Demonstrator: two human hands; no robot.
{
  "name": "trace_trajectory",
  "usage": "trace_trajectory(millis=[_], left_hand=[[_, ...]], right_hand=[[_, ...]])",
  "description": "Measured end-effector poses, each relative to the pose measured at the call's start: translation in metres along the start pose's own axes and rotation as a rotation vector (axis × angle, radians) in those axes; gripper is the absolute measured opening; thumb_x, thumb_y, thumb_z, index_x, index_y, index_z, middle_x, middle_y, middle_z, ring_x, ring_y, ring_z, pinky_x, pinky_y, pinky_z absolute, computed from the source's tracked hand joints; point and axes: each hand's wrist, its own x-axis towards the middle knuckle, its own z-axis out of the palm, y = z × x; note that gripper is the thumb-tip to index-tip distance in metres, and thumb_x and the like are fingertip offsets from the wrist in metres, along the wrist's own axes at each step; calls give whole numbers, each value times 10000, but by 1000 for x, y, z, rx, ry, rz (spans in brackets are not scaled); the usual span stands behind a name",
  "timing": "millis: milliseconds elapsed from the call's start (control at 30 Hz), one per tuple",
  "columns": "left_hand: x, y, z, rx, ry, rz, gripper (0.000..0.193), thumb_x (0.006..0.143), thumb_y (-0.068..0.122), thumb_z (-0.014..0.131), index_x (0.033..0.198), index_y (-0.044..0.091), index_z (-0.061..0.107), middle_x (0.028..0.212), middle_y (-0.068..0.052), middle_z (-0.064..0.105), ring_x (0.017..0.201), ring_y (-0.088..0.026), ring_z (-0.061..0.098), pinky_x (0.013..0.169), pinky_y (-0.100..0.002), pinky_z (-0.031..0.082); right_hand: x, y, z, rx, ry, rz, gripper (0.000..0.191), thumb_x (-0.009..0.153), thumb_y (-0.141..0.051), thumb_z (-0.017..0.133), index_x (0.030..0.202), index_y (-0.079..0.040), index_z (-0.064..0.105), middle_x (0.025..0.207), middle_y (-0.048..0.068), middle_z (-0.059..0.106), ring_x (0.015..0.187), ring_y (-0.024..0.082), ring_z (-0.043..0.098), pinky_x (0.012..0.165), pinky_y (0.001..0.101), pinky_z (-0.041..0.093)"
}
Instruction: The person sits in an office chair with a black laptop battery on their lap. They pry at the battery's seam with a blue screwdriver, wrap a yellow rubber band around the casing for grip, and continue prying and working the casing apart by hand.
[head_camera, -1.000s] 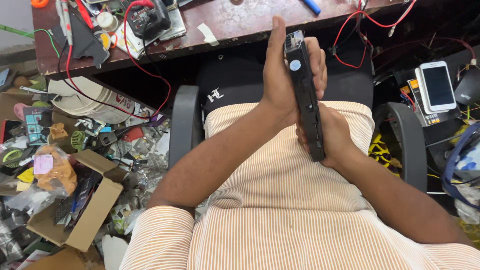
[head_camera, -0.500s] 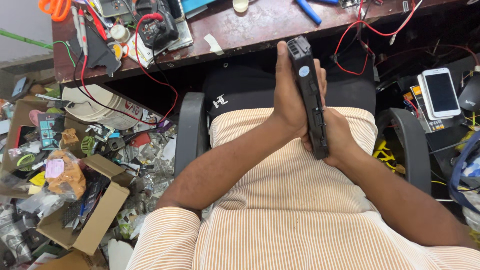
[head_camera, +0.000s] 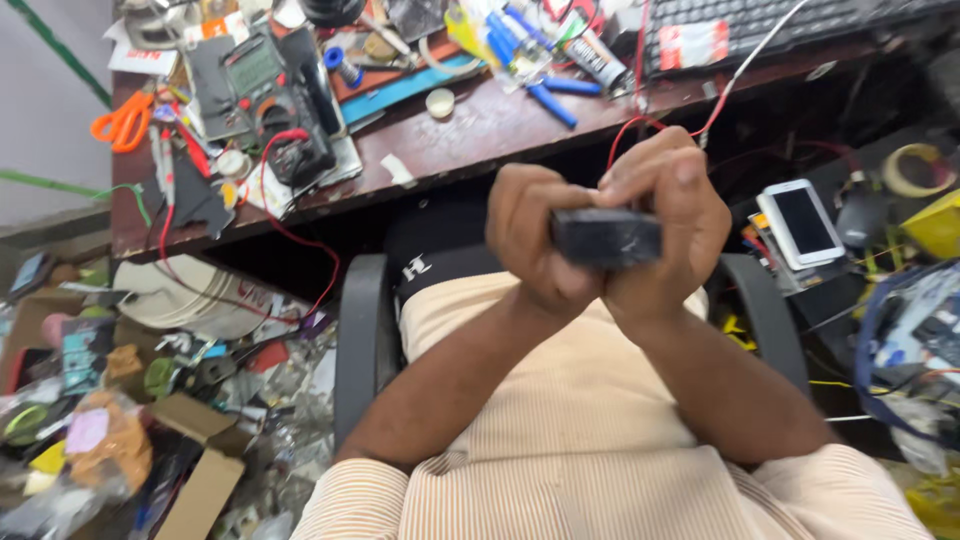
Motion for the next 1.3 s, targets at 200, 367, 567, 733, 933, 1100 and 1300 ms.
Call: trace_trajectory(millis=[200, 367, 567, 733, 933, 1100, 1300], left_hand=[[18, 13, 0, -115, -17, 256, 649, 936, 739, 447, 945, 120, 643, 875, -57, 520, 744, -250, 569, 640, -406, 462], [9, 26, -2, -89, -90, 426, 560, 892, 636, 679, 958, 83, 629, 863, -50, 536, 715, -232, 588, 612, -381, 486], [2, 29, -2, -16, -132, 466, 431, 860, 465, 812, 983, 84, 652, 855, -28, 554, 676, -182, 602, 584, -336, 474], [-2, 24, 0, -6, -168, 479, 488, 857, 494, 776, 1007, 47, 651, 858, -44, 547, 673, -193, 610, 571, -343, 477], [5, 34, 6, 34, -250, 479, 481, 908, 462, 808, 1082, 43, 651, 901, -55, 578, 776, -222, 676, 663, -351, 568], [5, 58, 4, -34, -269, 312, 597, 887, 578, 807, 1170, 84, 626, 983, -58, 582, 951, -257, 687, 798, -374, 596], [-2, 60, -3, -141, -301, 199, 547, 849, 498, 850, 1181, 113, 649, 1055, -45, 620, 978, -244, 714, 818, -331, 604]], right_hand=[[8, -3, -20, 222, -72, -153, 687, 1174, -477, 260, 782, -27, 601, 805, 105, 558, 707, 198, 570, 715, 313, 524], [6, -7, -37, 261, -46, -129, 802, 1100, -558, 131, 725, -48, 624, 751, 67, 560, 618, 186, 603, 623, 309, 583], [8, -6, -52, 282, -53, -86, 798, 1088, -569, 134, 720, -51, 617, 708, 62, 552, 581, 169, 587, 599, 297, 579], [11, -2, -59, 190, -78, -129, 717, 1061, -555, 201, 688, -75, 581, 666, 40, 552, 530, 152, 569, 553, 291, 567], [11, -4, -66, 291, 13, -68, 774, 1147, -528, 209, 696, -55, 624, 693, 78, 548, 594, 181, 575, 611, 301, 548], [19, -2, -73, 47, 5, -337, 718, 1021, -639, 286, 722, -65, 597, 687, 60, 539, 577, 166, 592, 550, 287, 557], [12, -13, -63, -102, 36, -446, 690, 1096, -551, 246, 738, -86, 608, 715, 68, 580, 618, 186, 624, 574, 303, 571]])
